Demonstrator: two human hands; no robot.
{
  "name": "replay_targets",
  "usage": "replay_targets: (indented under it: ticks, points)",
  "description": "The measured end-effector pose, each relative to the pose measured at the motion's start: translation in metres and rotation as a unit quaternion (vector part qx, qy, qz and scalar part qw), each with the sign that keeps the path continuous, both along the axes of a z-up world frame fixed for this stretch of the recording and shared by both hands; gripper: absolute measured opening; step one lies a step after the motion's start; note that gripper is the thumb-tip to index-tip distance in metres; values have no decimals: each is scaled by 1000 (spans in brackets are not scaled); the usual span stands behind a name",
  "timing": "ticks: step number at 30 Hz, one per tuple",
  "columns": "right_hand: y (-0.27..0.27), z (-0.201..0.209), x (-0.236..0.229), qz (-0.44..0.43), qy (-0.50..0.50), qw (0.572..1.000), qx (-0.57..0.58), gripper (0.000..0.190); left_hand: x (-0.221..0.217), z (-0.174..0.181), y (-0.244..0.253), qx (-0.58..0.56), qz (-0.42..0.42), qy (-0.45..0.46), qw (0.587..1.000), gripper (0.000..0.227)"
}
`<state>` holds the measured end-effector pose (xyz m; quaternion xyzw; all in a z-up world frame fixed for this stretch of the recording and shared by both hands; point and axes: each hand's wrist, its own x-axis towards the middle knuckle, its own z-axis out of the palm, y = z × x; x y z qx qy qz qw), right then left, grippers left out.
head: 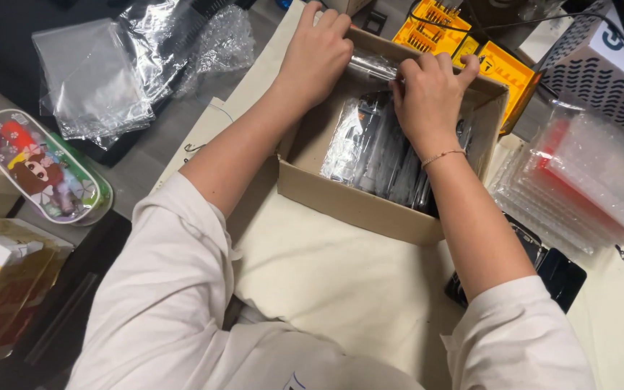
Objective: The person unpacks several smartphone screen assemblies from a cardboard box. They remove each screen from its plastic packaging, briefly display it, and place it on the table next to a stack of other screens.
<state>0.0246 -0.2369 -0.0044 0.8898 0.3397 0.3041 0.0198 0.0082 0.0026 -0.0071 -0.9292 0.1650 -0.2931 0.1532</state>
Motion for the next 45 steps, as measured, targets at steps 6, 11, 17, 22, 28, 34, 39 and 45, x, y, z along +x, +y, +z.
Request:
replay_targets:
  ticks: [6, 11, 17, 22, 28, 34, 39, 45]
  points:
    - [-6, 17, -11, 48, 13, 997, 59, 11, -12, 32, 3, -131, -98, -29, 986, 15]
    - [-12, 49, -26, 78, 77, 980, 166, 14, -39, 76, 2, -307, -152, 3, 939, 19]
    - [-25, 84, -54, 116, 155, 947, 255, 12, -67, 109, -9, -499, -252, 45, 828, 11]
    - [-37, 101, -130, 12, 29, 932, 361, 24, -135, 152, -49, -619, -229, 72, 748, 38]
    - [-76, 101, -226, 22, 297, 804, 514, 16, -212, 144, -125, -758, -181, 71, 623, 35]
    - [-118, 64, -283, 8, 347, 546, 763, 33, -250, 64, -197, -896, -164, 95, 402, 39]
    - [-179, 24, -302, 12, 389, 491, 780, 13, -294, 13, -252, -919, -148, 138, 339, 39]
    - [-265, -57, -314, -49, 455, 492, 741, 16, -340, -23, -263, -863, -234, 263, 363, 56]
